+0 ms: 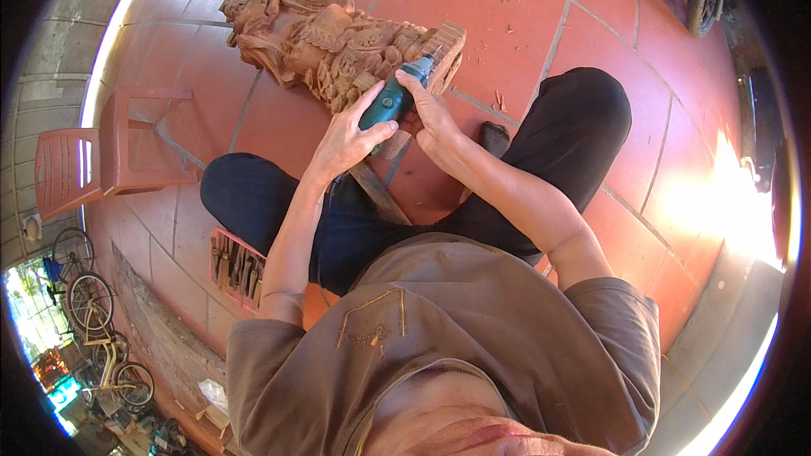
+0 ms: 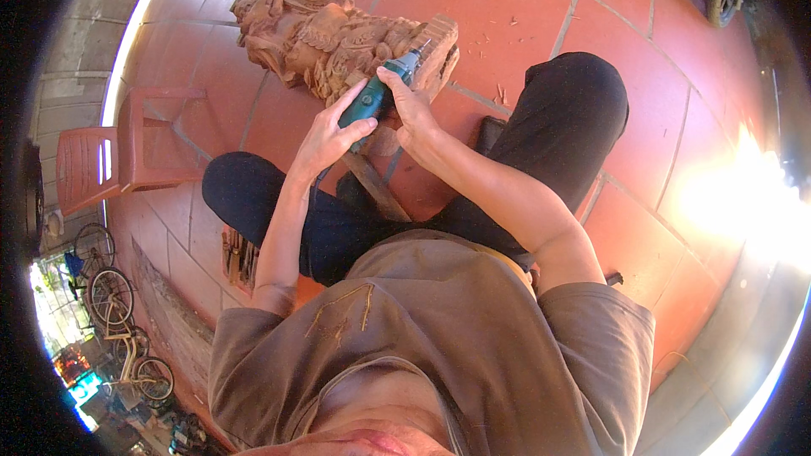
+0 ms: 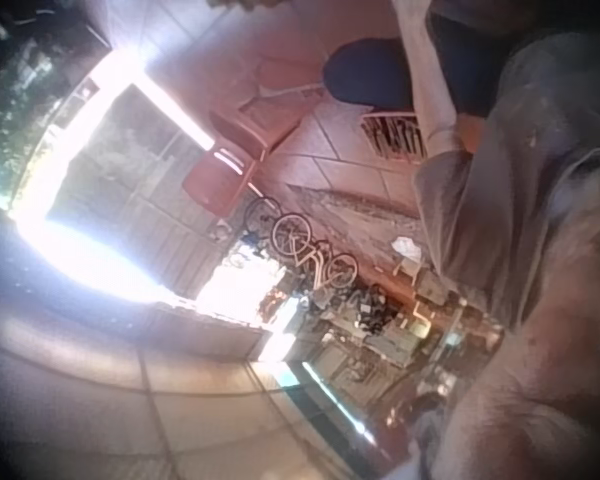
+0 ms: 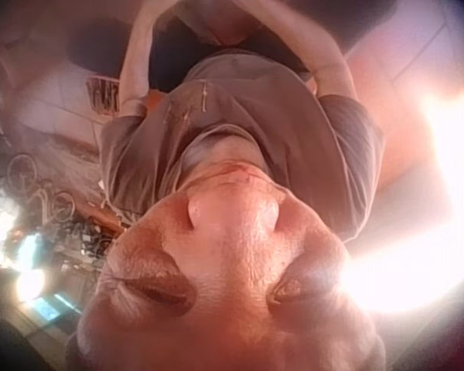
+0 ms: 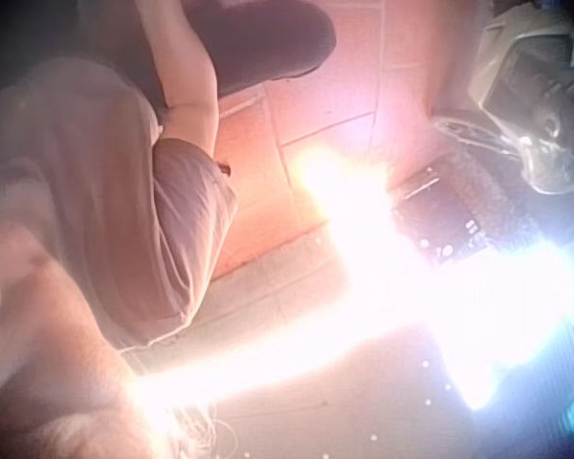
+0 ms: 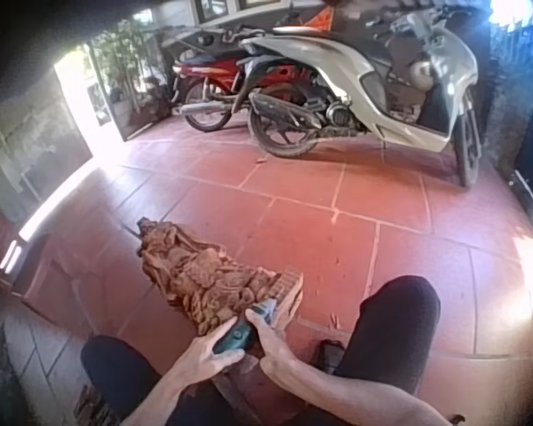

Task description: The person sits on the floor and uses a handheld rotary tool to carve details into a large wooden sculpture. They hold the tool with both hands and work on the surface of the piece, then set the tool down and inspect the carved area with their hands.

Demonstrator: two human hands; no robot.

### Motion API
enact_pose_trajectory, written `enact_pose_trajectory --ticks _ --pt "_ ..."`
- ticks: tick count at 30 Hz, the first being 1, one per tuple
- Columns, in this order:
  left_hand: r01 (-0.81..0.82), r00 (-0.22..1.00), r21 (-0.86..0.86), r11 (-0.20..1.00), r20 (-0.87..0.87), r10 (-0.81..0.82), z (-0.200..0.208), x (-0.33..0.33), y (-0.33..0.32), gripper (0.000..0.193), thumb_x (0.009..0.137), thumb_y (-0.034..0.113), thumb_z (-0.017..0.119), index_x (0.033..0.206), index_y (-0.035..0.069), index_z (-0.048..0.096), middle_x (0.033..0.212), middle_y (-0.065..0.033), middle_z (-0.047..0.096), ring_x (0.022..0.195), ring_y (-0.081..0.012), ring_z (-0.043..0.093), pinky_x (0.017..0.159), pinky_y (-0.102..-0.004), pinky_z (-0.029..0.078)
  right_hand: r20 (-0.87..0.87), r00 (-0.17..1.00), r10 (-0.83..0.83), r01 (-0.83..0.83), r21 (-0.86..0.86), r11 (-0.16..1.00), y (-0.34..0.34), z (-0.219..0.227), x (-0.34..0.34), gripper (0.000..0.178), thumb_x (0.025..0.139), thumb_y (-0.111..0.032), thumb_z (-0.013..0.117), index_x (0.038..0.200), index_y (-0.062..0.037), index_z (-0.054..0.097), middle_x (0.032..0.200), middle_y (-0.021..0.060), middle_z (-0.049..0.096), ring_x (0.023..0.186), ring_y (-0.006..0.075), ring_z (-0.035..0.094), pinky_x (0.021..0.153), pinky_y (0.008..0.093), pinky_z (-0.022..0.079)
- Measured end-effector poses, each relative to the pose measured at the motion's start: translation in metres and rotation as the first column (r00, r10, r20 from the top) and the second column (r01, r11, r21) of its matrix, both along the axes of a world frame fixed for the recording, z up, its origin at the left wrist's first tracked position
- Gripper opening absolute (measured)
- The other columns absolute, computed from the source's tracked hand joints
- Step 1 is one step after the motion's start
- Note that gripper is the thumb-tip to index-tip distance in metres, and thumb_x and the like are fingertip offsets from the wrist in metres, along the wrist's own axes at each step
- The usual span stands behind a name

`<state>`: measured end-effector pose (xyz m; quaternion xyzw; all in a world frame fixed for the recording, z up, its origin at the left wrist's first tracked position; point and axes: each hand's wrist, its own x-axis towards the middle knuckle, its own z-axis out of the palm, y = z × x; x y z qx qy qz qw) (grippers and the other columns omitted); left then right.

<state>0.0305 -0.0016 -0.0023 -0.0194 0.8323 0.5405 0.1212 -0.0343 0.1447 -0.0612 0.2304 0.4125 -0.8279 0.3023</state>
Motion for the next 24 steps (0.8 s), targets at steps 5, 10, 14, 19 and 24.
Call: enact_pose_trajectory --ticks 5,10,14,19,24 --pt "0.010 1.000 0.021 1.000 0.014 -0.010 0.000 0.000 -0.001 0.076 0.083 0.029 0.070 0.146 -0.001 0.041 0.134 -0.0194 0.056 0.122 -0.0225 0.054 0.104 -0.0339 0.040 0.002 1.000 0.001 -0.001 0.005 1.000 0.002 0.006 0.004 0.045 0.082 -0.037 0.077 0.108 -0.0046 0.060 0.092 0.0066 0.065 0.077 0.0194 0.066 0.071 0.0363 0.057" --pt "0.026 1.000 -0.011 1.000 0.004 -0.026 0.001 -0.001 0.000 0.077 0.082 0.030 0.071 0.146 -0.001 0.041 0.134 -0.0201 0.056 0.122 -0.0231 0.054 0.104 -0.0343 0.040 0.014 1.000 0.004 -0.005 0.020 1.000 0.006 0.007 0.005 0.046 0.082 -0.038 0.076 0.110 -0.0050 0.059 0.093 0.0068 0.066 0.077 0.0198 0.067 0.072 0.0365 0.057" --pt "0.011 1.000 0.010 1.000 0.028 -0.011 0.004 0.000 0.002 0.076 0.083 0.029 0.070 0.146 0.000 0.041 0.134 -0.0195 0.056 0.122 -0.0225 0.054 0.104 -0.0341 0.040 0.007 1.000 0.008 -0.009 0.018 1.000 0.006 0.006 0.003 0.044 0.083 -0.038 0.076 0.108 -0.0053 0.061 0.093 0.0068 0.067 0.077 0.0197 0.067 0.072 0.0365 0.057" --pt "0.001 1.000 -0.014 1.000 -0.008 -0.001 -0.001 0.000 -0.001 0.074 0.083 0.027 0.070 0.146 0.000 0.041 0.133 -0.0185 0.057 0.120 -0.0214 0.054 0.104 -0.0337 0.040 0.006 1.000 0.008 -0.008 0.019 1.000 0.000 0.001 0.001 0.040 0.084 -0.038 0.075 0.106 -0.0067 0.064 0.092 0.0060 0.068 0.077 0.0188 0.068 0.075 0.0370 0.057" --pt "-0.021 1.000 -0.005 1.000 -0.014 0.021 -0.002 0.001 -0.001 0.074 0.084 0.028 0.070 0.145 -0.001 0.042 0.133 -0.0183 0.057 0.120 -0.0213 0.054 0.104 -0.0339 0.040 0.003 1.000 -0.006 0.006 -0.001 1.000 -0.003 0.003 0.000 0.045 0.080 -0.035 0.079 0.107 -0.0044 0.060 0.092 0.0062 0.065 0.078 0.0195 0.066 0.070 0.0371 0.057"
